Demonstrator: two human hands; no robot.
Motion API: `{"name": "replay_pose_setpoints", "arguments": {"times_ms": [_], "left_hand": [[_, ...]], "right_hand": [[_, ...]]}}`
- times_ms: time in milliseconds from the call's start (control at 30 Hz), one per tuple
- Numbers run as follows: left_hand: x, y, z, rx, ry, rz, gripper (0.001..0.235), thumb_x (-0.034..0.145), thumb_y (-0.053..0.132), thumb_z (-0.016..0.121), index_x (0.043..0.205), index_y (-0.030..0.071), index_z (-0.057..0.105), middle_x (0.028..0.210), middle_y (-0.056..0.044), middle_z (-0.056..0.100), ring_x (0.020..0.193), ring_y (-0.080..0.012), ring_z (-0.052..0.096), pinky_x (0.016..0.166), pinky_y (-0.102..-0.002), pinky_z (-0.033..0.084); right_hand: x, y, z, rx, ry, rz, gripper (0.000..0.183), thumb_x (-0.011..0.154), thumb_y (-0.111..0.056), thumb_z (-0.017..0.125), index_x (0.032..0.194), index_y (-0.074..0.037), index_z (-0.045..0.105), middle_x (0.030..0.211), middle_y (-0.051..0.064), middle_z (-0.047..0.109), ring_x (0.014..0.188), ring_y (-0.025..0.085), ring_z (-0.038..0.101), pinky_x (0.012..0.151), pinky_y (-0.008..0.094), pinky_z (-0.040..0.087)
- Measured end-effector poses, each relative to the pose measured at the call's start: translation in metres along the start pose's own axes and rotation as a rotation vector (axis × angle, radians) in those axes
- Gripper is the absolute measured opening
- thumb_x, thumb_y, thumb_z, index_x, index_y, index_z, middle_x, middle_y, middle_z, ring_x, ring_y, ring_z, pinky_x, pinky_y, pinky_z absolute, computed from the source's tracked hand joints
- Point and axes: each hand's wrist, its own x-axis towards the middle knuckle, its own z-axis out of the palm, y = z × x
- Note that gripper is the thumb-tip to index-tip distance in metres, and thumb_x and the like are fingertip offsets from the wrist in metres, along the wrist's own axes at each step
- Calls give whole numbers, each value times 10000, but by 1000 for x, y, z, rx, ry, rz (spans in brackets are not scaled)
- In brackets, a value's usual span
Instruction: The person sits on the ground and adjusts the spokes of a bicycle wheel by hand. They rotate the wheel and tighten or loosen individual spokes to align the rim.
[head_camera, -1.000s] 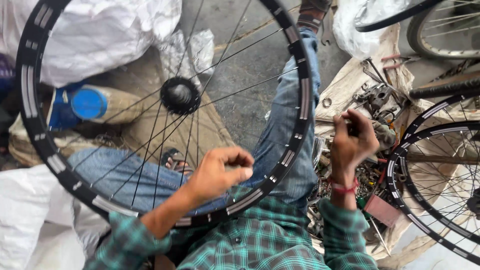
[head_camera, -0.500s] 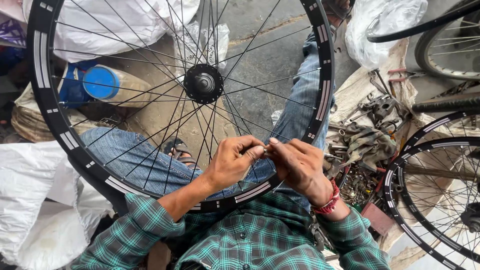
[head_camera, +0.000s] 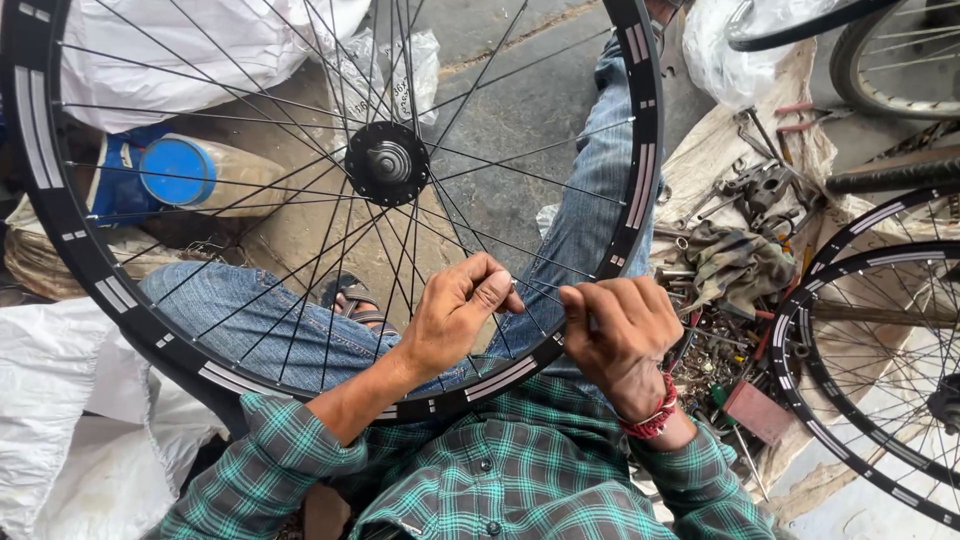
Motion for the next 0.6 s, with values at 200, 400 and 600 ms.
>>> {"name": "replay_pose_setpoints", "arguments": {"times_ms": [200, 400, 600], "left_hand": [[-1, 0, 0, 44, 3, 5, 310, 1068, 262, 521, 962, 4, 656, 861, -83, 747, 842, -130, 725, 787, -286, 617], [0, 1, 0, 111, 9, -9, 326, 1060, 283, 524, 943, 15, 668, 841, -78, 763, 819, -127, 741, 768, -285, 624], [0, 3, 1, 191, 19, 35, 318, 1064, 281, 529, 938, 29, 677, 820, -62, 764, 744, -96, 708, 705, -271, 603]], "right_hand": [[7, -4, -4, -30, 29, -127, 193, 885, -207, 877, 917, -109, 714, 854, -4, 639, 759, 195, 596, 778, 361, 417], [10, -6, -4, -20, 24, -143, 216, 880, -210, 897, 917, -109, 709, 865, -3, 630, 764, 188, 590, 822, 380, 416], [10, -8, -4, -21, 38, -144, 211, 873, -209, 896, 926, -104, 721, 876, 0, 634, 773, 189, 594, 829, 386, 417]]}}
